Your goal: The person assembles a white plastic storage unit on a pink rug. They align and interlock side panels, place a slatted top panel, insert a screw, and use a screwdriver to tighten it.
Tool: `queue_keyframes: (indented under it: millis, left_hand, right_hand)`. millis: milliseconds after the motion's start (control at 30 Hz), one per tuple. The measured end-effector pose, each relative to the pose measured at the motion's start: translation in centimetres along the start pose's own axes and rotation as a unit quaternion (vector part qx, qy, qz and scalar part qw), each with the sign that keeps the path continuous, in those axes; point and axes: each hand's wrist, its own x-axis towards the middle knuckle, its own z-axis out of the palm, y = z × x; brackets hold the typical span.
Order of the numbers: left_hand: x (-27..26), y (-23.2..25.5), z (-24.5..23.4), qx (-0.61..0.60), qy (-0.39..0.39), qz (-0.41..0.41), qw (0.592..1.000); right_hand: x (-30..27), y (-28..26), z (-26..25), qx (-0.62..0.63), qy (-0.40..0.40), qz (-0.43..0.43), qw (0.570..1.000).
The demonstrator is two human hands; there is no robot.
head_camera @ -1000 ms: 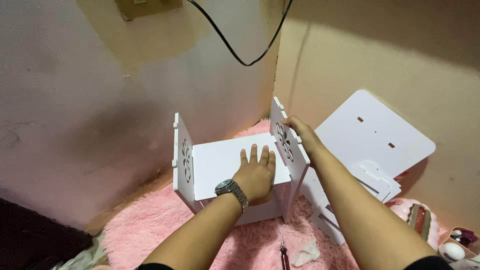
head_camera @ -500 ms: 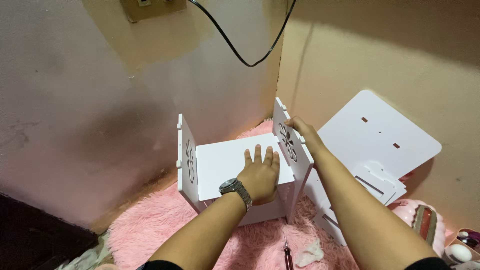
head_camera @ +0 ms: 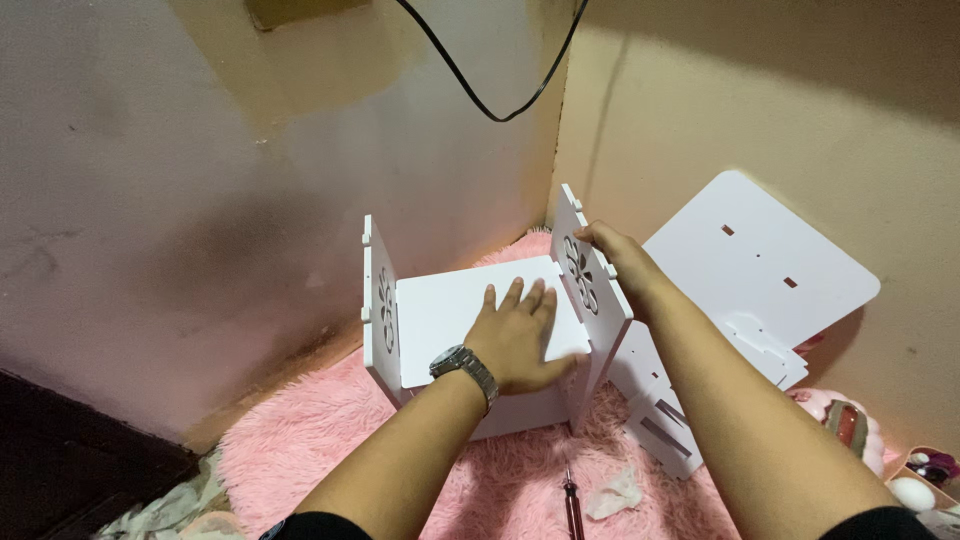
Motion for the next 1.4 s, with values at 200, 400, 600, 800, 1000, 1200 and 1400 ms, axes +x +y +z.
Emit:
queue_keyframes:
  millis: [200,400,600,800,1000,1200,1400]
  left_hand:
    - [3.8,-1.5,1.3,-0.06,0.143,-0.119,0.981]
    - [7.6,-3.6,0.3,-0.075,0.131,-0.162,0.975]
    - [7.9,-3.8,-0.1,-0.076,0.025,-0.188,0.979]
    - [7.4,-3.2,1.3,-0.089,0.064,-0.17,0.979]
    - [7.4,-3.1,1.7,-0.107,0.073,-0.164,0.978]
    - [7.2,-2.8,1.6,-0.106,0.062,-0.163,0.979]
    - [6.0,-1.7,1.0,-0.073,0.038,-0.14,0.987]
  right_hand:
    - [-0.7,-1.8,0.0,-0.064,0.021,0.009,0.998]
    - [-0.9,-3.2,0.3,-0.148,-0.009,0.023,0.989]
    - [-0.6,-3.4,0.1,-0.121,-0.032,0.035,0.991]
    - [-0.1,-3.5,0.4,-0.138,-0.01,0.029,0.99]
    - [-0.4,-3.6,0.6,-0.152,-0.004,0.035,0.988]
    - [-0.6,-3.9,0.7,-0.163,-0.005,0.035,0.986]
    - [-0.8,-3.8,1.0,-0.138,-0.008,0.043,0.989]
